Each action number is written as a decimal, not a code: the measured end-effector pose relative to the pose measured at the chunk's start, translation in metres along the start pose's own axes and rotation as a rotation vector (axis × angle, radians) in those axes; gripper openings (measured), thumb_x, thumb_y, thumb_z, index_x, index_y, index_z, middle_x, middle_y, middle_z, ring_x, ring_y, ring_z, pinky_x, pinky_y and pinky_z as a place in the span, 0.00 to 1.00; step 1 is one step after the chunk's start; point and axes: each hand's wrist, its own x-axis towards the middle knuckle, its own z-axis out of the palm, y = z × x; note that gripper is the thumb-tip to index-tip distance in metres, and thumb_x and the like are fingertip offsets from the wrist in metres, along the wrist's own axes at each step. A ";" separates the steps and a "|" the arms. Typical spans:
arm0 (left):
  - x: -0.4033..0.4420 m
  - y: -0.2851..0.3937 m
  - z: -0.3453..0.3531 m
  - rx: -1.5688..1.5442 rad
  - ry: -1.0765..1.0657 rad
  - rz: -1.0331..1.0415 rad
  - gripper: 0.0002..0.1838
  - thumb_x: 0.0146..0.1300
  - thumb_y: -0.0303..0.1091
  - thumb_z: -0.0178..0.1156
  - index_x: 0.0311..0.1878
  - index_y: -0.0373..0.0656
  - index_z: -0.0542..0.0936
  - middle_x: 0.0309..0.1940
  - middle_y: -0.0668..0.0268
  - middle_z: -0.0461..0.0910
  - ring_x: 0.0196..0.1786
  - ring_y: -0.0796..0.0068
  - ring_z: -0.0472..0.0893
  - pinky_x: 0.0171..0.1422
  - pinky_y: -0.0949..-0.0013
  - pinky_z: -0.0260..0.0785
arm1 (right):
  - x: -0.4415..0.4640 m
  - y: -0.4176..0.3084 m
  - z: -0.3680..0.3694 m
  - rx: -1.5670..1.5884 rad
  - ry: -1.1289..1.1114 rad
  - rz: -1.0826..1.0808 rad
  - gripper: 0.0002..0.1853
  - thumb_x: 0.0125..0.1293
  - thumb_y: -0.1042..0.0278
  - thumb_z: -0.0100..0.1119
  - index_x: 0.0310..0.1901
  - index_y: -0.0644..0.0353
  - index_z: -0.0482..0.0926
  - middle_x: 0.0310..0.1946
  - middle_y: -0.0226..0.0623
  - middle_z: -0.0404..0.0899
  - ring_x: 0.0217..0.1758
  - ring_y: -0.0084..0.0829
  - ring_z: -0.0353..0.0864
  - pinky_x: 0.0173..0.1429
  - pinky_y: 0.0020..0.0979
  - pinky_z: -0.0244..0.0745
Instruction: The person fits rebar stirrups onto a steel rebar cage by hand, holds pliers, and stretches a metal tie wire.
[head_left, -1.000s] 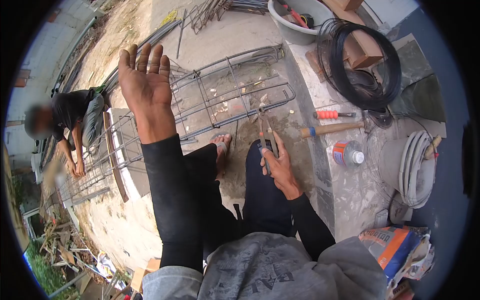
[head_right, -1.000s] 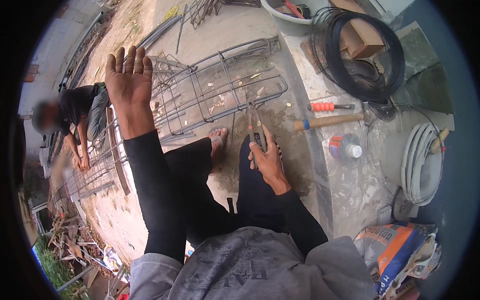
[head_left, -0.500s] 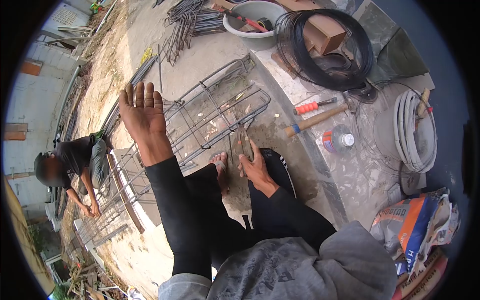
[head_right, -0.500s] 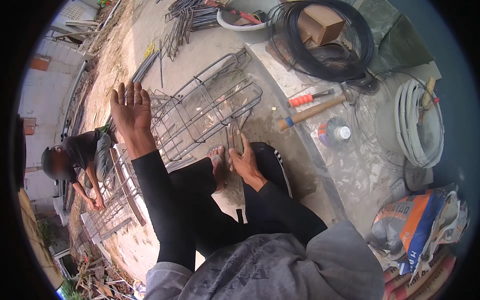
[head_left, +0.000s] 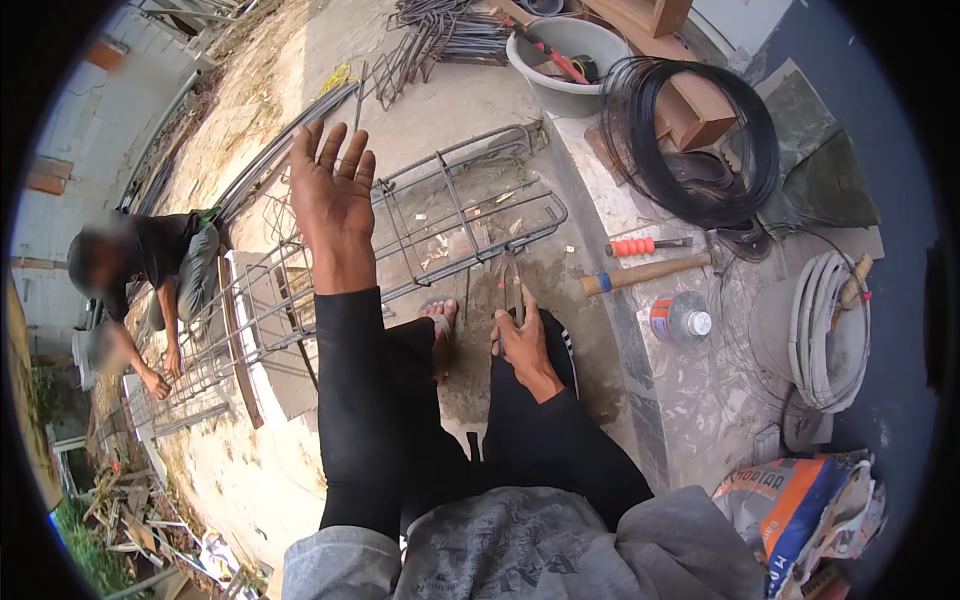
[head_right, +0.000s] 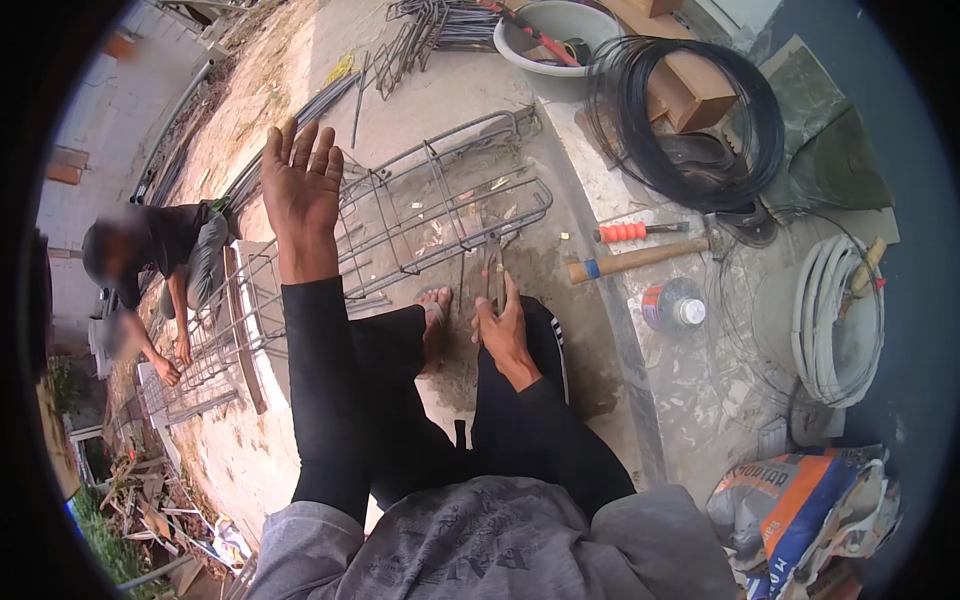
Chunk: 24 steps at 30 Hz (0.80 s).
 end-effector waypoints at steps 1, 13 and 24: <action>-0.002 0.001 -0.001 -0.005 0.014 0.009 0.32 0.78 0.53 0.54 0.74 0.39 0.67 0.63 0.54 0.74 0.58 0.57 0.81 0.57 0.58 0.73 | -0.002 0.003 0.005 0.006 0.070 -0.034 0.42 0.76 0.69 0.56 0.84 0.50 0.43 0.28 0.32 0.77 0.20 0.23 0.76 0.19 0.23 0.64; 0.000 0.001 -0.010 -0.086 0.027 0.092 0.31 0.77 0.49 0.56 0.71 0.34 0.69 0.58 0.53 0.78 0.48 0.59 0.86 0.47 0.61 0.77 | -0.002 -0.027 -0.014 -0.043 -0.007 0.078 0.36 0.79 0.66 0.55 0.82 0.48 0.51 0.29 0.31 0.77 0.20 0.19 0.75 0.15 0.19 0.59; -0.009 0.010 0.001 -0.064 -0.006 0.039 0.36 0.79 0.53 0.53 0.79 0.38 0.64 0.71 0.47 0.72 0.65 0.50 0.78 0.72 0.51 0.68 | -0.010 -0.011 0.008 -0.062 0.053 0.032 0.39 0.78 0.66 0.56 0.84 0.47 0.47 0.29 0.31 0.76 0.20 0.21 0.74 0.17 0.20 0.61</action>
